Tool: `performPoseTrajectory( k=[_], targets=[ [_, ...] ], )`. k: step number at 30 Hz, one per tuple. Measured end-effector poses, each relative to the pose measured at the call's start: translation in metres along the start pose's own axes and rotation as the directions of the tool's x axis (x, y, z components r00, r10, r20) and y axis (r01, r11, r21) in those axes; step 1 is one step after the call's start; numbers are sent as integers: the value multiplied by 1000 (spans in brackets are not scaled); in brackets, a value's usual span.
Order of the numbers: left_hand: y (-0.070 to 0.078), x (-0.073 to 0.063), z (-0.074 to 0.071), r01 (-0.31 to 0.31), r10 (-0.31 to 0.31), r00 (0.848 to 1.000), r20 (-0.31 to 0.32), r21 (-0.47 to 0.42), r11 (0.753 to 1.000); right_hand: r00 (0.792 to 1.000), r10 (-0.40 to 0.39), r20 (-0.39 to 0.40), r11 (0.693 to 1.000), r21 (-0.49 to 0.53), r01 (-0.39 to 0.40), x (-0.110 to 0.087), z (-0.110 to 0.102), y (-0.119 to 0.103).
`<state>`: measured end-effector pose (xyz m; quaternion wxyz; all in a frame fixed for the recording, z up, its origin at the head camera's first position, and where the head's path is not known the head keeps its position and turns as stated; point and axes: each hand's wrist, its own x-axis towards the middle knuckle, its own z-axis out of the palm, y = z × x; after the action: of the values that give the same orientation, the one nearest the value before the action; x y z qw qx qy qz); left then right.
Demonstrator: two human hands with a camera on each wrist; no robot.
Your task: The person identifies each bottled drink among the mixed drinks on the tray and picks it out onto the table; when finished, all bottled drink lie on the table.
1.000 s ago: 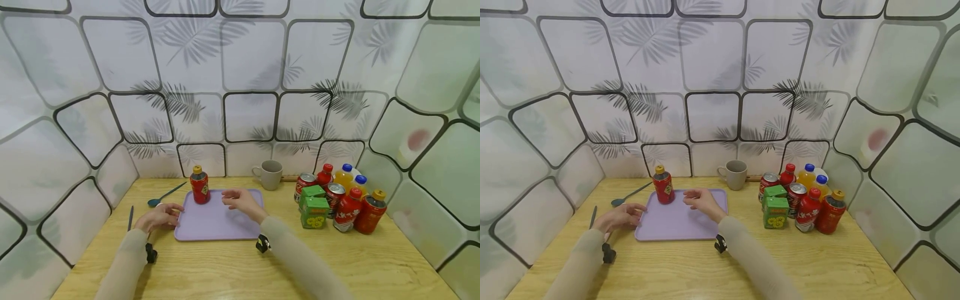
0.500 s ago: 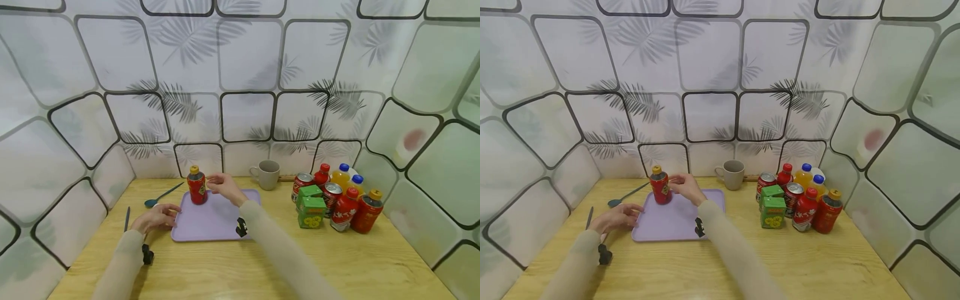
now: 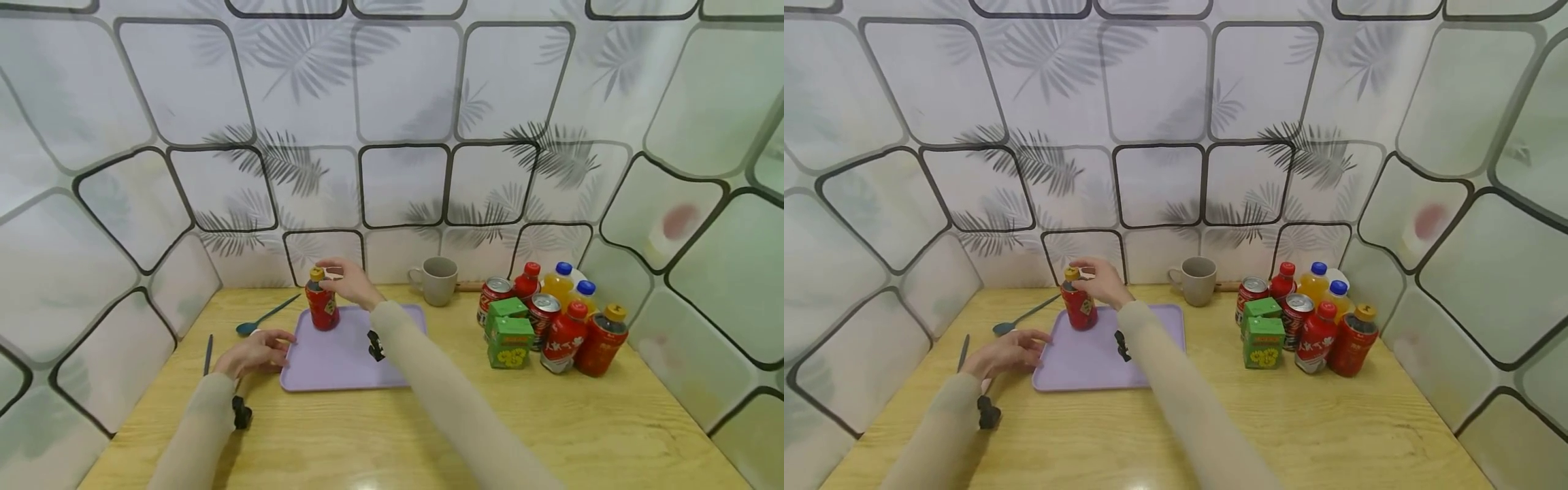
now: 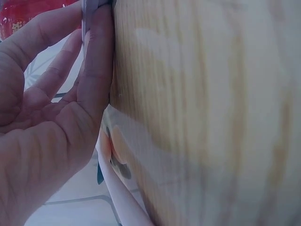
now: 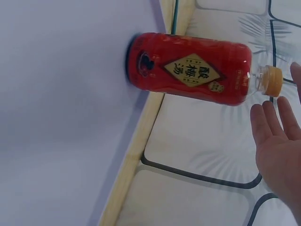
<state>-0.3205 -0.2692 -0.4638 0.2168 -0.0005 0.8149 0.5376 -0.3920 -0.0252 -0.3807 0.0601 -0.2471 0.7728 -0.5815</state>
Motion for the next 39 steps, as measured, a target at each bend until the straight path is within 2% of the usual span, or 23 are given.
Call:
performPoseTrajectory(
  k=[4, 9, 13, 20, 27, 33, 39],
  targets=[
    [2, -1, 1, 6, -6, 1000, 16, 0, 1000, 997, 1, 74, 1000, -14, 0, 4, 0, -5],
    [3, -1, 3, -5, 5, 1000, 12, -3, 1000, 995, 11, 98, 992, -124, 1, 9, -1, -11],
    [3, -2, 2, -17, 17, 1000, 7, -24, 1000, 991, 9, 134, 990, -138, 9, 11, 2, -12],
    [0, -1, 2, -28, 29, 999, 14, -43, 999, 995, 7, 96, 984, -178, 11, 7, 8, -6],
    [0, -1, 3, -5, 5, 1000, -18, -43, 999, 995, 14, 98, 990, -142, 0, 1, 15, 7],
    [0, -2, 2, -17, 17, 1000, -1, -37, 999, 998, -27, 64, 980, -197, 39, -6, 21, 18],
    [1, -4, 3, -18, 18, 1000, -10, -23, 1000, 999, 51, 12, 988, -144, -49, -14, 20, 31]
  ],
)
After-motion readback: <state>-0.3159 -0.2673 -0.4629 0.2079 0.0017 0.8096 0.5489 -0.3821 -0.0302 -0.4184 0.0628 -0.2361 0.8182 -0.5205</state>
